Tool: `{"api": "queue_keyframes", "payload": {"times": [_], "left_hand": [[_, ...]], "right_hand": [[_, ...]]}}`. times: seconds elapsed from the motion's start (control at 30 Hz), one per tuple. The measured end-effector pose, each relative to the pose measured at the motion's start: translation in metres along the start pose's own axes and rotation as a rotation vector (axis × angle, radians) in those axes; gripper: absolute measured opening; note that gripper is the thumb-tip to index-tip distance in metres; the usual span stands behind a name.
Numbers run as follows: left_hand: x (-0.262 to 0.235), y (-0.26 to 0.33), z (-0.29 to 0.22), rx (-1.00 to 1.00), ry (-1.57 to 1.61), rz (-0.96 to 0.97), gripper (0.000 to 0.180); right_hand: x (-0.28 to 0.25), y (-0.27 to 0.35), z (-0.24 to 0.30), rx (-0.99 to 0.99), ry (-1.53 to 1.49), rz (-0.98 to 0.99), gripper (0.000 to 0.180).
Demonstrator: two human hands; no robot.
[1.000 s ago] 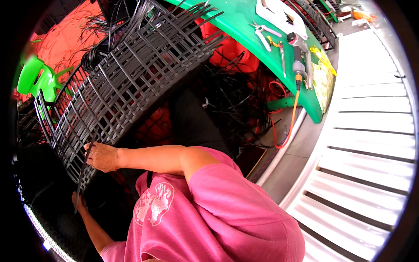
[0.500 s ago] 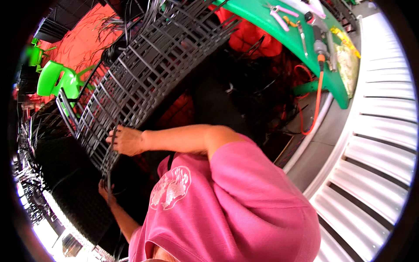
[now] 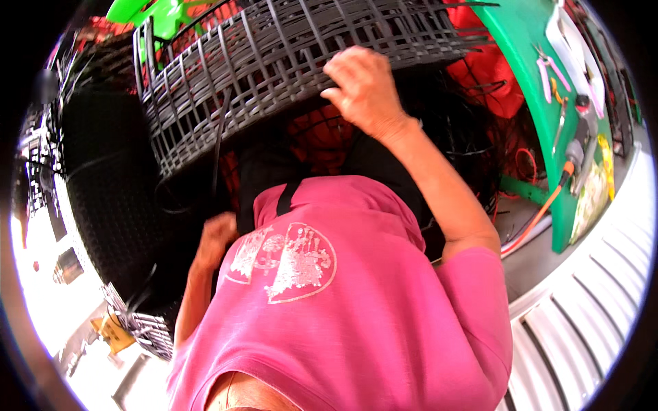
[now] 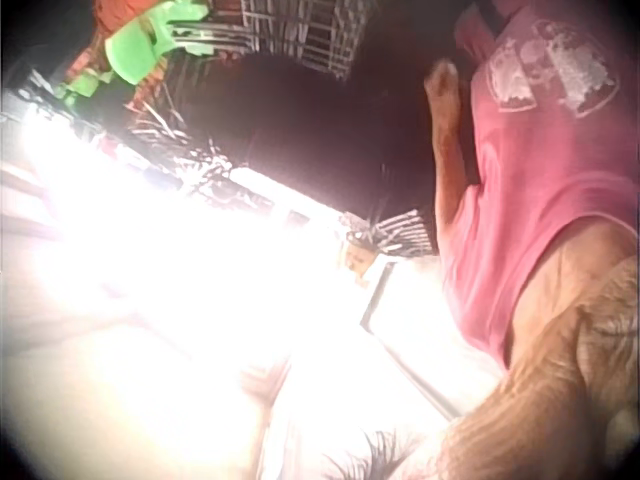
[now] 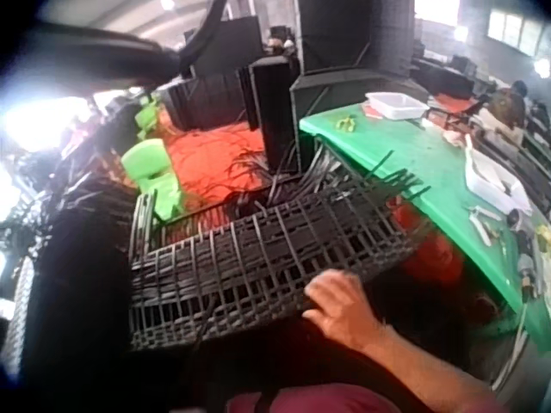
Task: The person weaves black plastic strips through a metal frame to create a textured surface.
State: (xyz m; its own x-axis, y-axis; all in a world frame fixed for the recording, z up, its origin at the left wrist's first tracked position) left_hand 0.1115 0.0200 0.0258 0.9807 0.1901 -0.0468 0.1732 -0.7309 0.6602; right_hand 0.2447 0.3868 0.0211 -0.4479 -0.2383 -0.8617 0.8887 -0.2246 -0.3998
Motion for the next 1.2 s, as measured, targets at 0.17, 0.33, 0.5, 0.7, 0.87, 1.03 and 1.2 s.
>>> {"api": "queue_keyframes", "payload": {"times": [0.17,0.33,0.5,0.7,0.87,1.03,1.2], "left_hand": [[0.028,-0.095,-0.122,0.77,-0.794,-0.294,0.028],[0.028,-0.17,-0.135,0.696,-1.179,-0.596,0.063],[0.041,-0.181,-0.113,0.571,-1.313,-0.612,0.064],[0.012,-0.143,-0.104,0.575,-1.264,-0.612,0.059],[-0.061,-0.083,-0.051,0.127,-1.41,-0.956,0.065],[-0.117,0.008,0.069,-0.137,-1.229,-1.257,0.058],[-0.077,0.002,0.005,0.176,-1.229,-1.39,0.056]], "right_hand": [[0.009,-0.017,-0.033,0.07,0.243,0.2,0.069],[0.006,-0.01,-0.037,0.05,0.223,0.345,0.068],[0.025,0.015,-0.041,0.049,0.19,0.16,0.056],[0.018,0.012,-0.036,0.034,0.129,0.179,0.07],[-0.008,0.028,-0.079,0.238,0.356,0.231,0.083],[-0.015,0.046,-0.072,0.347,0.402,0.085,0.06],[0.043,0.009,0.047,-0.121,0.234,0.104,0.039]]}}
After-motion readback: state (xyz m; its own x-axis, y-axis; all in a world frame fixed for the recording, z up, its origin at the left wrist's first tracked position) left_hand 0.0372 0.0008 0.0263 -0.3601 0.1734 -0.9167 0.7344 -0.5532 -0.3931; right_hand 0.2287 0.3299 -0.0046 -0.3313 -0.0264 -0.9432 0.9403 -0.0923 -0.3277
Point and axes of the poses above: each hand's wrist, its own y-axis away from the middle knuckle, its own x-axis out of the palm, z = x × y, the point moved 2 cm from there along -y, towards the middle knuckle, and after that the axes turned 12 degrees about z, right-handed, at the moved point
